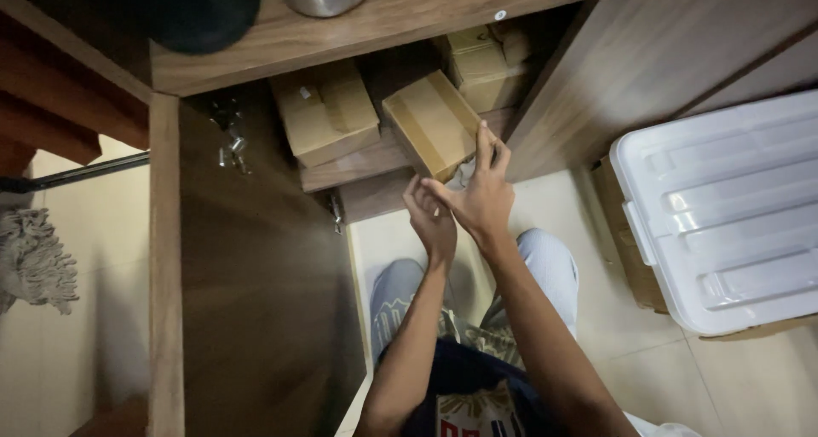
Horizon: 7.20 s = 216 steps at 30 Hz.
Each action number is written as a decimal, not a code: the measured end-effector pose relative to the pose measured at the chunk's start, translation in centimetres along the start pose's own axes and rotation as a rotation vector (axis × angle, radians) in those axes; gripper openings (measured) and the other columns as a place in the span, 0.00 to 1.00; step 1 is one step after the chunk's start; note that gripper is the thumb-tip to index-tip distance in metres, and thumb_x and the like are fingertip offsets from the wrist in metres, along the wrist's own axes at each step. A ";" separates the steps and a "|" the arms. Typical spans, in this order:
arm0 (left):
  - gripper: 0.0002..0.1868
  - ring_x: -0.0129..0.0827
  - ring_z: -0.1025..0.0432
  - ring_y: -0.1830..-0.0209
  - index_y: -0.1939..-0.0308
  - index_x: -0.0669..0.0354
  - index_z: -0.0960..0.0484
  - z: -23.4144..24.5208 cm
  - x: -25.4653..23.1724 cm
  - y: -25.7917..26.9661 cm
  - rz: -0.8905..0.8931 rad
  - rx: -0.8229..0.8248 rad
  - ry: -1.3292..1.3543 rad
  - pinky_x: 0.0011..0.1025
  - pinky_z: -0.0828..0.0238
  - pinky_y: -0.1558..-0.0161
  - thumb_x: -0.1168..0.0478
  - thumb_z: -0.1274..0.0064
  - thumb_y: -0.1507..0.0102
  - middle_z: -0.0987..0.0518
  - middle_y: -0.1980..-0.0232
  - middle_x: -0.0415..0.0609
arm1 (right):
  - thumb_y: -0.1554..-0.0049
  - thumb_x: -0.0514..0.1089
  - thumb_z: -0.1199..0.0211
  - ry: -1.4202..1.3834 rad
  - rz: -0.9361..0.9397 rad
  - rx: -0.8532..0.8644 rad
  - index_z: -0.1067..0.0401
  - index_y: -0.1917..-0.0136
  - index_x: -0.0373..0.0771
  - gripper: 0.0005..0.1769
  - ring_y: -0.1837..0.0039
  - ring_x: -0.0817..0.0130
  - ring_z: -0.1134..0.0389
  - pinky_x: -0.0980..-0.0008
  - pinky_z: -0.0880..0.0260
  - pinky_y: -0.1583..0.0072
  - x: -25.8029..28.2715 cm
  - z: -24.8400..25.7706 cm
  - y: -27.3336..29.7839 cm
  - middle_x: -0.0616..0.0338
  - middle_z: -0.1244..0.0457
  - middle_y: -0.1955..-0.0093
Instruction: Cleaning and organizing an office workstation, including wiping peripherals, organizing a storage cabinet, and mopping the floor.
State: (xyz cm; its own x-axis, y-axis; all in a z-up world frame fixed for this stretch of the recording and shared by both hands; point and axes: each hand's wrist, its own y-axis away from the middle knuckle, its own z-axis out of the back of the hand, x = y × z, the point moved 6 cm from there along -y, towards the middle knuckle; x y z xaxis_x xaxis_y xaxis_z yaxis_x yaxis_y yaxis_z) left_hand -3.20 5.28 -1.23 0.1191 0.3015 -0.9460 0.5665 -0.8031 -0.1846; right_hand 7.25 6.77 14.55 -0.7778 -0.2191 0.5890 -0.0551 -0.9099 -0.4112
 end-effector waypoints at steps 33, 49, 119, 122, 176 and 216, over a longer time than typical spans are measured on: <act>0.40 0.38 0.30 0.34 0.26 0.51 0.33 -1.5 2.5 -0.5 0.680 0.213 1.071 0.40 0.31 0.34 0.28 0.61 0.31 0.25 0.32 0.44 | 0.58 0.62 0.20 -0.265 -0.046 -0.079 0.30 0.27 0.42 0.50 0.35 0.44 0.32 0.53 0.30 0.36 -1.3 1.7 3.6 0.38 0.39 0.34; 0.39 0.41 0.33 0.30 0.23 0.49 0.37 -1.8 1.6 -0.6 0.593 0.323 1.118 0.45 0.39 0.29 0.30 0.64 0.29 0.29 0.29 0.45 | 0.60 0.59 0.18 -0.276 -0.049 -0.120 0.27 0.30 0.42 0.48 0.34 0.45 0.32 0.54 0.29 0.36 -0.3 2.6 3.7 0.39 0.40 0.33; 0.41 0.48 0.30 0.33 0.29 0.61 0.31 5.9 8.8 9.3 0.783 0.737 1.021 0.49 0.26 0.38 0.69 0.37 0.48 0.25 0.33 0.52 | 0.40 0.43 0.32 -0.621 -0.181 0.074 0.39 0.51 0.37 0.16 0.40 0.69 0.36 0.68 0.35 0.36 -8.7 3.4 8.8 0.53 0.34 0.42; 0.39 0.49 0.29 0.35 0.31 0.61 0.30 6.3 10.8 9.8 0.835 0.709 1.022 0.49 0.26 0.40 0.68 0.38 0.47 0.23 0.35 0.52 | 0.38 0.43 0.35 -0.663 -0.316 0.030 0.39 0.52 0.38 0.13 0.46 0.71 0.38 0.69 0.36 0.41 -9.4 3.1 8.9 0.57 0.35 0.48; 0.55 0.49 0.41 0.23 0.20 0.52 0.43 3.7 2.3 9.5 0.815 0.631 1.012 0.54 0.43 0.28 0.29 0.45 0.42 0.36 0.23 0.51 | 0.61 0.63 0.25 0.034 1.011 0.342 0.41 0.23 0.41 0.58 0.26 0.48 0.37 0.51 0.35 0.28 1.6 9.4 5.2 0.48 0.40 0.25; 0.34 0.54 0.28 0.33 0.25 0.55 0.32 3.9 0.7 11.5 0.882 0.602 1.236 0.53 0.30 0.37 0.38 0.64 0.27 0.26 0.29 0.55 | 0.46 0.57 0.32 -0.789 -0.353 0.627 0.21 0.41 0.33 0.28 0.45 0.71 0.31 0.71 0.34 0.39 -6.6 4.4 3.3 0.57 0.28 0.49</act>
State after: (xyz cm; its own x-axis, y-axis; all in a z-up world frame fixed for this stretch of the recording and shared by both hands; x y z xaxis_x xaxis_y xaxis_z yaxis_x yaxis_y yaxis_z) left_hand 0.17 -5.73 -5.09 0.9262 -0.3670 -0.0864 -0.3739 -0.9235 -0.0852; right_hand 14.98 3.65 12.40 -0.1429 0.1309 0.9810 0.3082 -0.9360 0.1698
